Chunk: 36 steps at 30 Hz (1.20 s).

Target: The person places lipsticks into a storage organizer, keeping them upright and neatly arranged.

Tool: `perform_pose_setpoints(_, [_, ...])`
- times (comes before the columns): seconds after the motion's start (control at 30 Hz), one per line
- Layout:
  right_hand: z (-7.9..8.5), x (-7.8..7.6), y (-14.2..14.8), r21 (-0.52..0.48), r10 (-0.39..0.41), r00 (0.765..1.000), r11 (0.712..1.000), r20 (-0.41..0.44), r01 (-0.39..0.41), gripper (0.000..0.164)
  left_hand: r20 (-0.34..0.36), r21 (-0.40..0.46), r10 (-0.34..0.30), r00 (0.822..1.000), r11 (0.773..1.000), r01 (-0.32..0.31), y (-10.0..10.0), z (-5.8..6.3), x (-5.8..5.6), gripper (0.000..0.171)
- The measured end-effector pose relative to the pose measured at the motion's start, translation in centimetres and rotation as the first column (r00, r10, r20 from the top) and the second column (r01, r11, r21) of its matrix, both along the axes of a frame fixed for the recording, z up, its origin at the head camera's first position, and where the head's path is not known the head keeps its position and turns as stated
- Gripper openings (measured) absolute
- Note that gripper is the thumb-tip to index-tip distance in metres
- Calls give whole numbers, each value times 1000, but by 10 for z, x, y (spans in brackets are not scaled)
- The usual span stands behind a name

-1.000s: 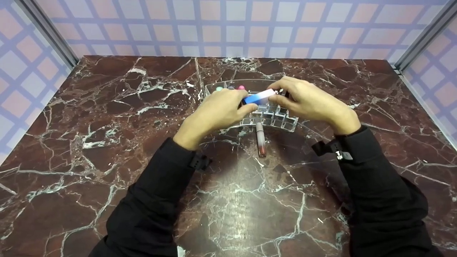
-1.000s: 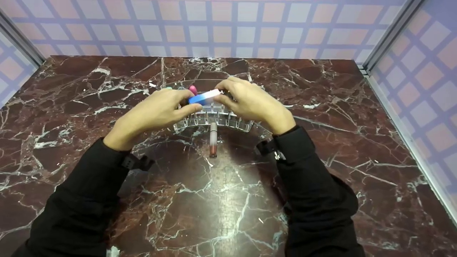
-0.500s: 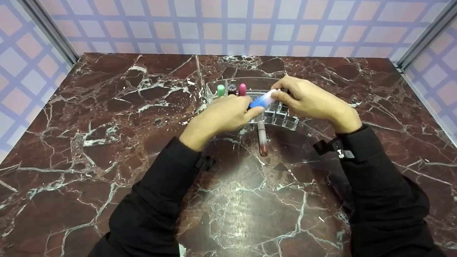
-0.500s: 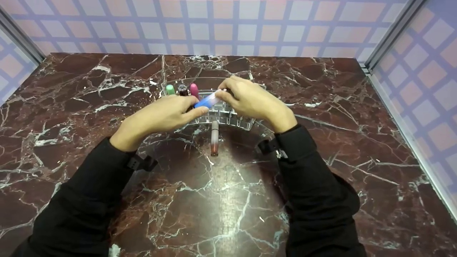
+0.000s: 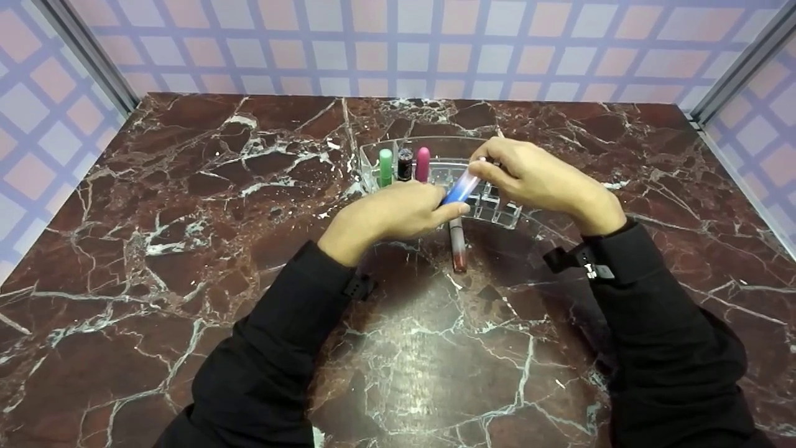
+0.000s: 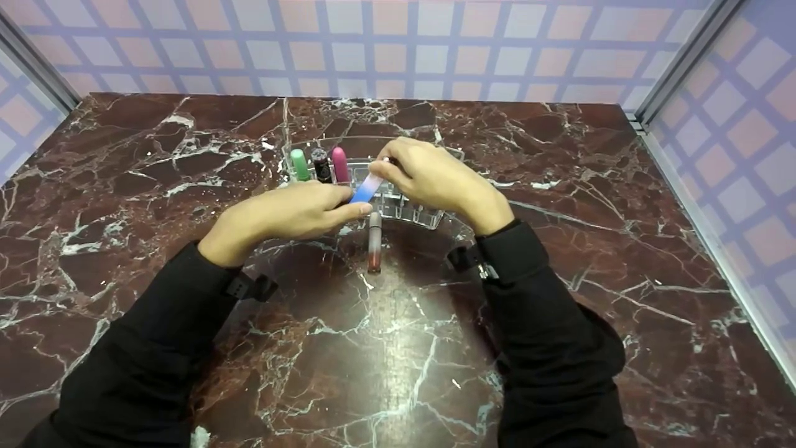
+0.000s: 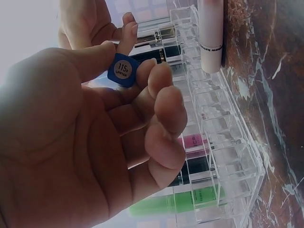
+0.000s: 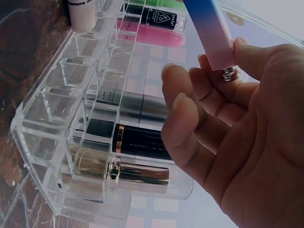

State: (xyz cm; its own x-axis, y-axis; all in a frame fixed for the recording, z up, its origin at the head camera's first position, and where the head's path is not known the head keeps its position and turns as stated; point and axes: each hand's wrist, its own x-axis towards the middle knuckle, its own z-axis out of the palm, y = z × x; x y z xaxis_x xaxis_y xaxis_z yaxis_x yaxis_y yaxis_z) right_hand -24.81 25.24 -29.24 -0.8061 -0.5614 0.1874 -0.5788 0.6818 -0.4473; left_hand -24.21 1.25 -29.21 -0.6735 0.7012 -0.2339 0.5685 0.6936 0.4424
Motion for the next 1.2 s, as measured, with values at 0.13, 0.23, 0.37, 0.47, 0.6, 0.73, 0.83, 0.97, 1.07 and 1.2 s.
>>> perform_pose_setpoints(0.13, [-1,-1,-1,11,-1,1000,1000,6,1,26,19,-10,-12,1000,1000,12,2,-1,1,47])
perform_pose_setpoints(0.23, [-1,-1,-2,11,-2,1000,1000,10,2,26,52,1,-33,998,999,33,2,-1,1,49])
perform_pose_setpoints(0.37, [-2,-3,-4,11,-8,1000,1000,13,8,27,66,30,-78,995,997,77,2,-2,2,47])
perform_pose_setpoints(0.47, [-3,-3,-6,12,-13,1000,1000,14,13,28,39,23,-96,995,995,95,3,-3,3,45])
perform_pose_setpoints(0.6, [-3,-3,-7,9,-19,1000,1000,6,19,29,-23,-15,-98,995,995,97,5,-2,4,42])
perform_pose_setpoints(0.73, [-4,-3,-8,10,-24,1000,1000,1,24,32,-59,-41,-99,993,994,97,8,-1,5,40])
perform_pose_setpoints(0.83, [-5,-3,-8,10,-22,1000,1000,10,22,32,-51,-44,-101,994,994,99,9,-1,6,39])
perform_pose_setpoints(0.97, [-6,-2,-9,6,-22,1000,1000,19,22,34,-44,-35,-106,993,994,105,9,-1,6,39])
perform_pose_setpoints(1.07, [-6,-2,-10,4,-34,999,999,29,34,36,-53,-35,-108,993,994,106,9,0,7,40])
perform_pose_setpoints(1.2, [-7,-1,-12,17,-87,995,996,38,86,41,-79,-52,-109,991,993,106,10,0,7,41])
